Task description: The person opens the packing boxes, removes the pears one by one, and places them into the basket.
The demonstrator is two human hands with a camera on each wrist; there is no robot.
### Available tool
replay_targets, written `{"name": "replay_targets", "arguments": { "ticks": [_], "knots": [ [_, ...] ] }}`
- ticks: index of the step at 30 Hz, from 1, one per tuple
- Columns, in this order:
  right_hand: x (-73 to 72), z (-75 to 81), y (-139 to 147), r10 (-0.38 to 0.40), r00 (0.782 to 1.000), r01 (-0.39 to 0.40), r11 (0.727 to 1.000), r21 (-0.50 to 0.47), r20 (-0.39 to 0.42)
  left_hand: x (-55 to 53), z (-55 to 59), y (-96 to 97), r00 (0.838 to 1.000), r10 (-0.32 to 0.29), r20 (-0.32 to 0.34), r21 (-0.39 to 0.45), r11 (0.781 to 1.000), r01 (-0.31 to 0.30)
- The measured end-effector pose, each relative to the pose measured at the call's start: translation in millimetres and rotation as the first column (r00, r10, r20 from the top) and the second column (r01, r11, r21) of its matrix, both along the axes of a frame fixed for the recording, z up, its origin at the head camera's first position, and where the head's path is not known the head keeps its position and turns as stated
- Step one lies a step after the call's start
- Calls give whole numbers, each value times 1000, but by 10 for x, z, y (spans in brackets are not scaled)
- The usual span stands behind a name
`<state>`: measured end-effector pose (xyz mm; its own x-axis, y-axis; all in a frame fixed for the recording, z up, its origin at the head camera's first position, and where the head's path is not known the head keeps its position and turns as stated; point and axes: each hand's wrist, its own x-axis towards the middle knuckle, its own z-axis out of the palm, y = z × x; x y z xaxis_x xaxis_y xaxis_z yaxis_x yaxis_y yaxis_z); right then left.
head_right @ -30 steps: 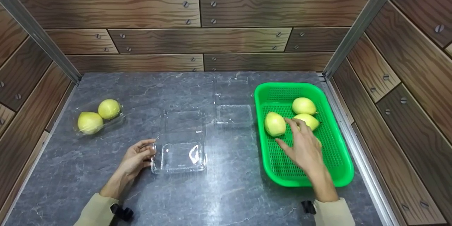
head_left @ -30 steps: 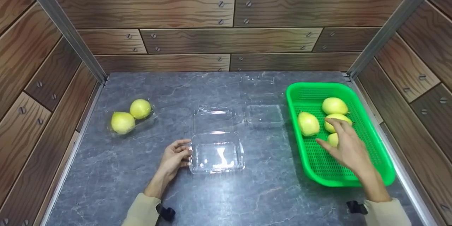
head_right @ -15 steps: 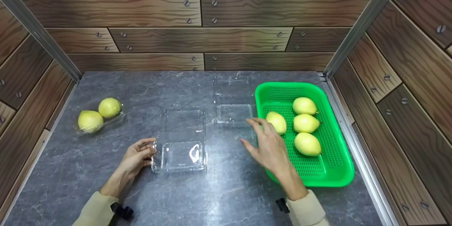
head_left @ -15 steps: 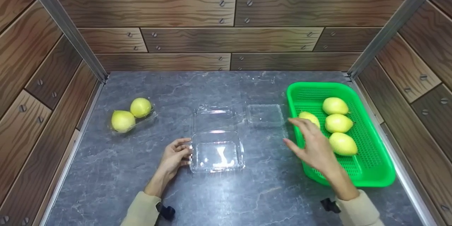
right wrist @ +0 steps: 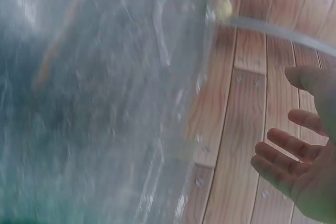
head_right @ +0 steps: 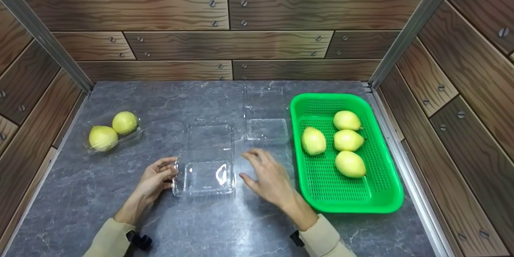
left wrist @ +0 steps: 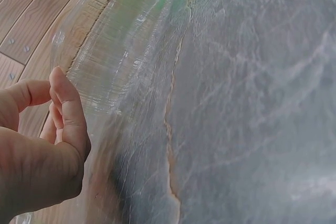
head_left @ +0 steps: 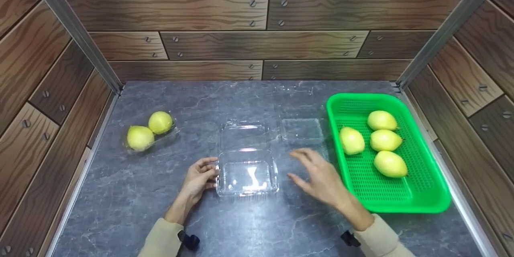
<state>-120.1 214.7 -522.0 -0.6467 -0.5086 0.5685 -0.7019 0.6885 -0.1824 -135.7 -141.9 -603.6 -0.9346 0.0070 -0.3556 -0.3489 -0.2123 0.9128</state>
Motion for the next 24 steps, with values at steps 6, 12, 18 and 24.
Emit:
{"name": "replay_targets", "arguments": {
  "ticks": [6,12,18,24],
  "knots": [
    [50,-167,-228,66,998,-66,997,37,-3,3,-5,5,1000,1,8,-10,1000,0],
    [128,-314,-429,92,995,-95,993,74,46,3,-4,14,1000,-13,1,-33,999,13],
    [180,-413,-608,97,993,-105,985,135,64,-3,-8,13,1000,-4,-3,-40,999,4],
    [202,-514,-708,116,993,-113,977,182,-10,-4,-2,19,1000,-5,-3,-21,1000,5]
  ]
}}
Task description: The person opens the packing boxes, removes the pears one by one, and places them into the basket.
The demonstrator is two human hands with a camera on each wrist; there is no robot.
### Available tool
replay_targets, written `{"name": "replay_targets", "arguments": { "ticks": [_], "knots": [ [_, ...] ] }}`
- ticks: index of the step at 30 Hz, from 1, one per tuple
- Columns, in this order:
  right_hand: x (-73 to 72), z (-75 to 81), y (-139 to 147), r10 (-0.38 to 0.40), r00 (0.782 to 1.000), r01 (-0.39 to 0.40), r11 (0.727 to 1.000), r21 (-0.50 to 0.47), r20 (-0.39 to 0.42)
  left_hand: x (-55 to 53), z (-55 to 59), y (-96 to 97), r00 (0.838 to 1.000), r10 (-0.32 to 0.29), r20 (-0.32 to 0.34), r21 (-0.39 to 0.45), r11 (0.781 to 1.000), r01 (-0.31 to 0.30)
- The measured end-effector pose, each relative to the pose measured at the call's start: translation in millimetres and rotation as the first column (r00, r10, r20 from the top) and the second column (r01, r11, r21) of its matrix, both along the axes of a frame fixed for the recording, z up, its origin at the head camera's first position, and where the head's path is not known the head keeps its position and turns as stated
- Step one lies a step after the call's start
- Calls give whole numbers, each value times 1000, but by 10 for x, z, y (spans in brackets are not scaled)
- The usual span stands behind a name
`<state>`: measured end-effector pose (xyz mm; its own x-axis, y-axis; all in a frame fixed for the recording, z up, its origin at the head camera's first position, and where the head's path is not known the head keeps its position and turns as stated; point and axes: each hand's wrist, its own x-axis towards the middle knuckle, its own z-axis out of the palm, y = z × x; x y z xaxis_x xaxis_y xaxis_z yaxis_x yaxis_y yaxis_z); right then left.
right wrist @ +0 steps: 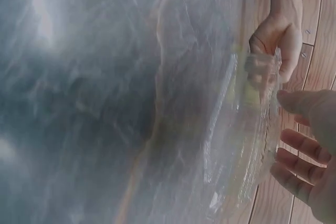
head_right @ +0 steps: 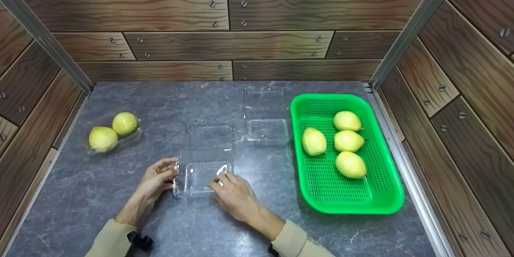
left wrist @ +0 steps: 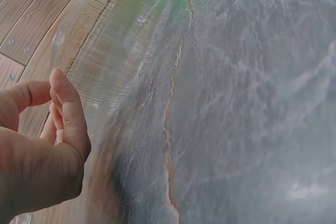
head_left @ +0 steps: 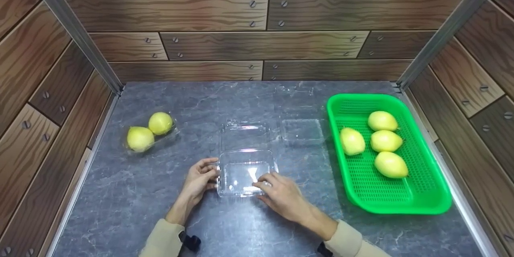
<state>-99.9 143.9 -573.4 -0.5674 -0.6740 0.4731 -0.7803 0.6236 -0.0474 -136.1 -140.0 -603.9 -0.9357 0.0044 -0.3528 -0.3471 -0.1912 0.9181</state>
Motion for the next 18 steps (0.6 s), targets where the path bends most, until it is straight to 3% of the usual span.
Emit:
{"name": "replay_targets", "arguments": {
  "ticks": [10,18],
  "knots": [
    [1,-80,-48,31,991,-28,999,20,-128,-22,-10,4,1000,10,0,14,1000,-10],
    [-10,-75,-40,20,990,-8,996,87,-140,-59,-3,22,1000,14,1,-38,999,-14]
  ]
}}
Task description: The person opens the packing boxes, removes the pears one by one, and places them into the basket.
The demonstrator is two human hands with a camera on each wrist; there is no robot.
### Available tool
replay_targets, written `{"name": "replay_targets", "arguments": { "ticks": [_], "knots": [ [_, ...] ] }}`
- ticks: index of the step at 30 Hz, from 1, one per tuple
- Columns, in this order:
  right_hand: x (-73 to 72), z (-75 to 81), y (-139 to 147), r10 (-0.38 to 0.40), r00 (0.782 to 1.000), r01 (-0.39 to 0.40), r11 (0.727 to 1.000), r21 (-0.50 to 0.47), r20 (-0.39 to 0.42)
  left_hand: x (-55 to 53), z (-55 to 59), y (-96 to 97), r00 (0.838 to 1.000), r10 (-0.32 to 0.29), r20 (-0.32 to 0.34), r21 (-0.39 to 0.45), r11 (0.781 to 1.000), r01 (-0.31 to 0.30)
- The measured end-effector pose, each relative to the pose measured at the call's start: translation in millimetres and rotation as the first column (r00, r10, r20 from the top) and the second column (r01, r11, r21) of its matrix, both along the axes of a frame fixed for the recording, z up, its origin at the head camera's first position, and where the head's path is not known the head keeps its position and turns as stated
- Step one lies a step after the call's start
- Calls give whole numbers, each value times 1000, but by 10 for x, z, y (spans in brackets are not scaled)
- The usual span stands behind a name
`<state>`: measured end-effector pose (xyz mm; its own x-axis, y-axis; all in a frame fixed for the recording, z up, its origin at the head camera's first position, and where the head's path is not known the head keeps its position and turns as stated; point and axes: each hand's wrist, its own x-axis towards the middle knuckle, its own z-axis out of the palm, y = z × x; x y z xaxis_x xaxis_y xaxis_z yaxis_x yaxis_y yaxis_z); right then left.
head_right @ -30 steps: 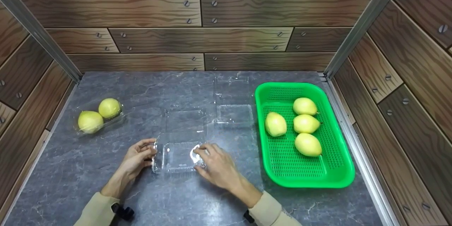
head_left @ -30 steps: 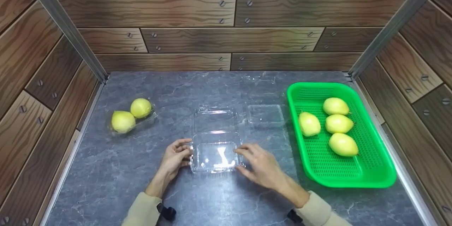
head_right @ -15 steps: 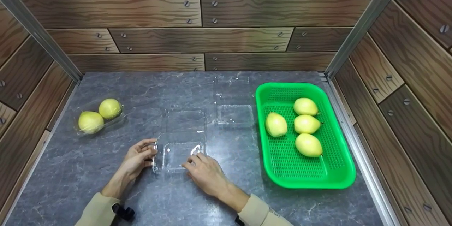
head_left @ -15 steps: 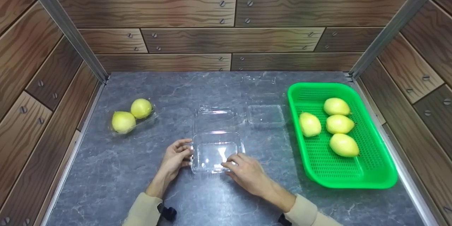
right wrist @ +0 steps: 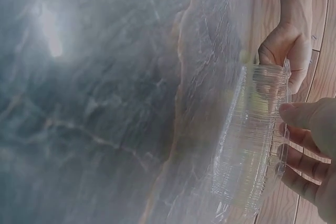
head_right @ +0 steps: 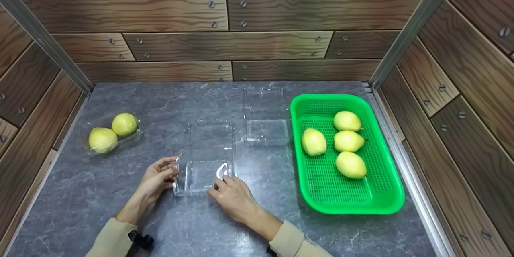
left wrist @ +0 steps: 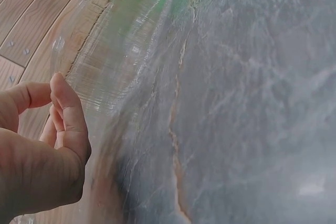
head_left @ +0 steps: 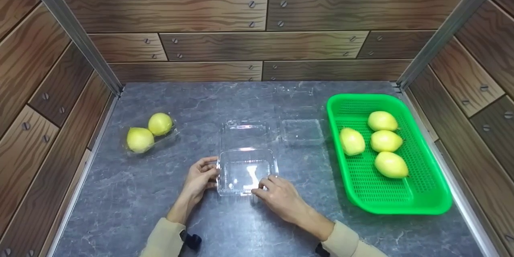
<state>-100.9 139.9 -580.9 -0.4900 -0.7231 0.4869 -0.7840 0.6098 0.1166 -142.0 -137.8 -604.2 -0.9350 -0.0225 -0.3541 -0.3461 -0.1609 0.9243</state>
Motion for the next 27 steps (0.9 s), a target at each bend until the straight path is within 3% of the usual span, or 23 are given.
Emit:
{"name": "replay_targets", "arguments": {
  "ticks": [10,27],
  "knots": [
    [-115,-9,19,-15,999,15,1000,20,31,-138,29,26,1000,17,-14,-9,1000,-17],
    [-451,10,18,-51,998,52,999,-2,41,-518,59,90,998,35,-59,-15,999,-36]
  ]
}}
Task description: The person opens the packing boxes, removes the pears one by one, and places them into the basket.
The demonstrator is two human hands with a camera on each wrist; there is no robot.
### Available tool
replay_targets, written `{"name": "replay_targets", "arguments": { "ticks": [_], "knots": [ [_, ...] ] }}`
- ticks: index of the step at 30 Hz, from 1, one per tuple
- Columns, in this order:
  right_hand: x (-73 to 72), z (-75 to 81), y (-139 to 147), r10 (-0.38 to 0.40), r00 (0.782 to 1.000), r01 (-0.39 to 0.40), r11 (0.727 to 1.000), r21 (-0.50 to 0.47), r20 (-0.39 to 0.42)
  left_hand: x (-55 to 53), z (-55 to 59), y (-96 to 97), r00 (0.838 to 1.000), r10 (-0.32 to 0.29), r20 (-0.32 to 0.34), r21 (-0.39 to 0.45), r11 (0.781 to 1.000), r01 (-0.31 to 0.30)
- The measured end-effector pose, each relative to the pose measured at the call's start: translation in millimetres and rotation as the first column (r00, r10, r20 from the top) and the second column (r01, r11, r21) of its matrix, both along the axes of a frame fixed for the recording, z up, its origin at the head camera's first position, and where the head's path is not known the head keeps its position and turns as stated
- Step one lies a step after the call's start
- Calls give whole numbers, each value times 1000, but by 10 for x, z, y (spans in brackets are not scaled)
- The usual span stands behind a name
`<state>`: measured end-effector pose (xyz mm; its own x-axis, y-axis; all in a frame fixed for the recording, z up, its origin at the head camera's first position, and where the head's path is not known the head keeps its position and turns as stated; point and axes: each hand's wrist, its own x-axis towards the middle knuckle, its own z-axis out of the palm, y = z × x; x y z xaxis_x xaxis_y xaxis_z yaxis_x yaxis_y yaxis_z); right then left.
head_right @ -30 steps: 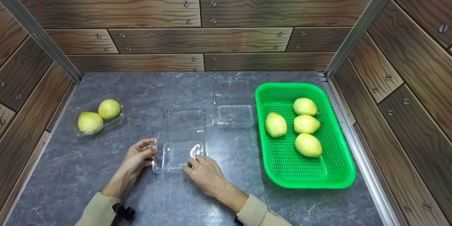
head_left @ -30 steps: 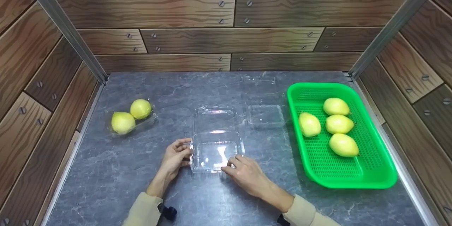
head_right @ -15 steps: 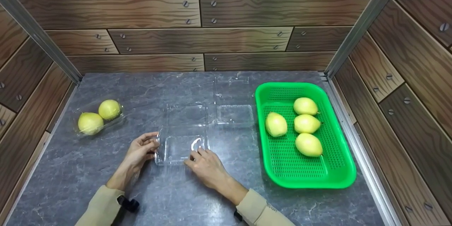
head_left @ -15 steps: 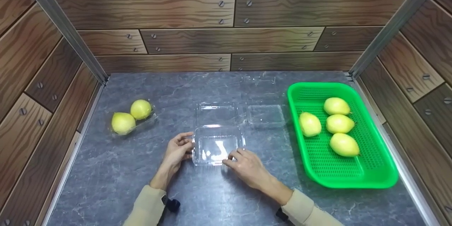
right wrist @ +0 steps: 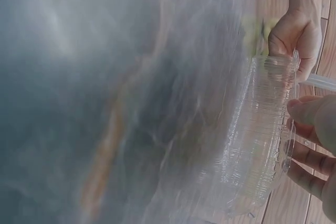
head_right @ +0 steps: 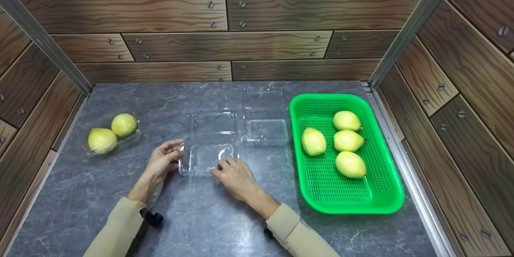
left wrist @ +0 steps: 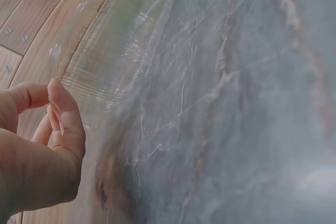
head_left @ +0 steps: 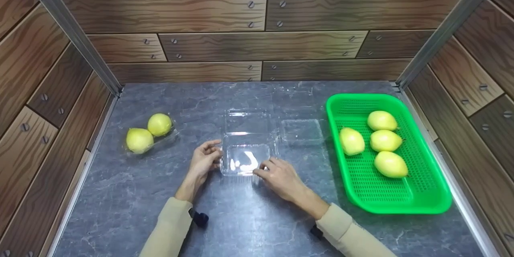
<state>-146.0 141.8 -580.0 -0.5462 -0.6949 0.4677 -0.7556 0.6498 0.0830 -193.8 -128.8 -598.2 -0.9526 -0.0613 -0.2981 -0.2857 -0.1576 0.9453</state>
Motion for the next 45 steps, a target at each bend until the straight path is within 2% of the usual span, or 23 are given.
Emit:
{"name": "replay_targets", "arguments": {
  "ticks": [9,25,31,36,45],
  "knots": [
    [-169,2,-8,-29,999,30,999,-14,41,-207,8,25,1000,7,-7,-8,1000,-7],
    [-441,-15,-25,-66,998,66,996,-60,12,-488,5,40,1000,4,-13,10,1000,-3],
    [-522,-17,-19,-65,998,66,996,-67,24,-563,8,42,1000,-5,-14,-3,1000,5],
    [-574,-5,-5,-75,996,78,995,-56,46,-617,17,76,1000,10,-17,15,1000,-10],
    [-648,14,-4,-102,994,103,994,-37,48,-683,31,103,999,26,-26,-15,1000,-26]
  ]
}}
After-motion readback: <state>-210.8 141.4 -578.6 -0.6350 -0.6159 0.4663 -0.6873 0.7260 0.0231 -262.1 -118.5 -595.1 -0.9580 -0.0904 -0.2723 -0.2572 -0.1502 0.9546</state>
